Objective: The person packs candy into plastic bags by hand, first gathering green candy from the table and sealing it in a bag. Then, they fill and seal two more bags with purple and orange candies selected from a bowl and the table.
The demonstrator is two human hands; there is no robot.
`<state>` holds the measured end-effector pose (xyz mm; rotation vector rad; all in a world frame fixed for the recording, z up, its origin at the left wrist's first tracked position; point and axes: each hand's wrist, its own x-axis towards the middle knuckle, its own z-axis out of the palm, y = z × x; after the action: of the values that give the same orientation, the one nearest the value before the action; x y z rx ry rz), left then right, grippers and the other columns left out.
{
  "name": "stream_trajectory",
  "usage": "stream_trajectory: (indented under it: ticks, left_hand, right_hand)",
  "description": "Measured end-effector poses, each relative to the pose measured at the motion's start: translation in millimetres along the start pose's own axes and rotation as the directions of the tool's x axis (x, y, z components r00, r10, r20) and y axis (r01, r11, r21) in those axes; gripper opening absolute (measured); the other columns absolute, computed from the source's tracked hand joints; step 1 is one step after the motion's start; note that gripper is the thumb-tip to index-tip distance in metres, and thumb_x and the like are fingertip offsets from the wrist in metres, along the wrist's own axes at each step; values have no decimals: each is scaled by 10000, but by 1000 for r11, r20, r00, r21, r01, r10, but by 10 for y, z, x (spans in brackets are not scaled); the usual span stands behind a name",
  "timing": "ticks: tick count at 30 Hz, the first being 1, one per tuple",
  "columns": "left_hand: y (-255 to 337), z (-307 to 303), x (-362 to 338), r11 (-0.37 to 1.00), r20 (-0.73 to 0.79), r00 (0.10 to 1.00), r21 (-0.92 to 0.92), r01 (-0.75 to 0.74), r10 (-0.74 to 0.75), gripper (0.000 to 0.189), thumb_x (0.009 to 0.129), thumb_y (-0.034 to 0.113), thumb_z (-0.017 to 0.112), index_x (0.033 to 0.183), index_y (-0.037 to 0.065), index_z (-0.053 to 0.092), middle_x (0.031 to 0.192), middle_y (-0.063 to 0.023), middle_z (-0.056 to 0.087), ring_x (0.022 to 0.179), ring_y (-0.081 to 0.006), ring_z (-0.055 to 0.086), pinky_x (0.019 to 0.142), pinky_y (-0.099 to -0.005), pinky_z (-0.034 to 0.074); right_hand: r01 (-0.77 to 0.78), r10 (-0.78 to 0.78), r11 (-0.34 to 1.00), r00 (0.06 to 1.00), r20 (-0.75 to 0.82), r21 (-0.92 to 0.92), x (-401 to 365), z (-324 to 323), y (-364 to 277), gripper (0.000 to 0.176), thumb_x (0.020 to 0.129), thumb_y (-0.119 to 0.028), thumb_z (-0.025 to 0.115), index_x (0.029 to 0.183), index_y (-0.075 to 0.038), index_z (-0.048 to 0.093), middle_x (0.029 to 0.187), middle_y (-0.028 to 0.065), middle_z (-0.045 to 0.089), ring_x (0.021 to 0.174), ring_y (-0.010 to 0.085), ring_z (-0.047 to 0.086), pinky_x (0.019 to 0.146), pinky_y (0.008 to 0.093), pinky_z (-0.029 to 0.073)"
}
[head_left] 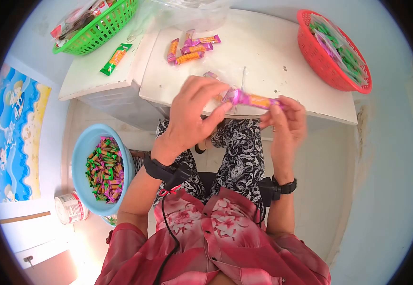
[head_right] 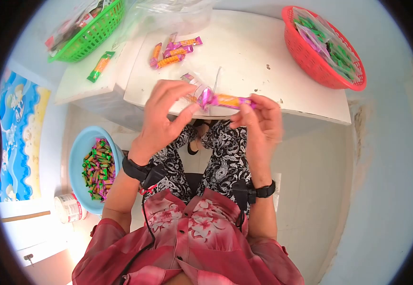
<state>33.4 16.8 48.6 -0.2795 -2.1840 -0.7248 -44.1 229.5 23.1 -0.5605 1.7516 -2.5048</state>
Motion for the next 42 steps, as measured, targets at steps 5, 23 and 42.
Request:
stream_trajectory:
  ticks: [5,23,42]
  left_hand:
    - [79,153,112,986,-49,999,162,27,-19,303,806,180,854,1007,32,682,1007,-118,638,950,-337,603,813,-435,515]
    - [59,508,111,978,-57,978,34,204,-201,106,877,85,766,909,47,672,930,-86,649,908,-303,617,762,-415,511]
    - [-707,255,-128,631,55,739,-481,609,-672,435,1069,191,613,1449,-17,575,1296,-168,693,1147,-200,673,1007,-332,534]
  right_hand:
    - [60,-71,996,980,-184,-62,76,-117,-71,276,1011,-11,692,1246,56,563,1014,120,679,830,170,722,732,310,636]
    - [-22,22,999,999,-38,-25,313,275,289,315,967,15,730,1218,77,550,1069,147,678,911,188,745,773,295,628]
    - [170,-175,699,982,64,-695,432,381,451,235,846,-44,752,1076,-78,783,948,60,701,676,165,613,662,333,518]
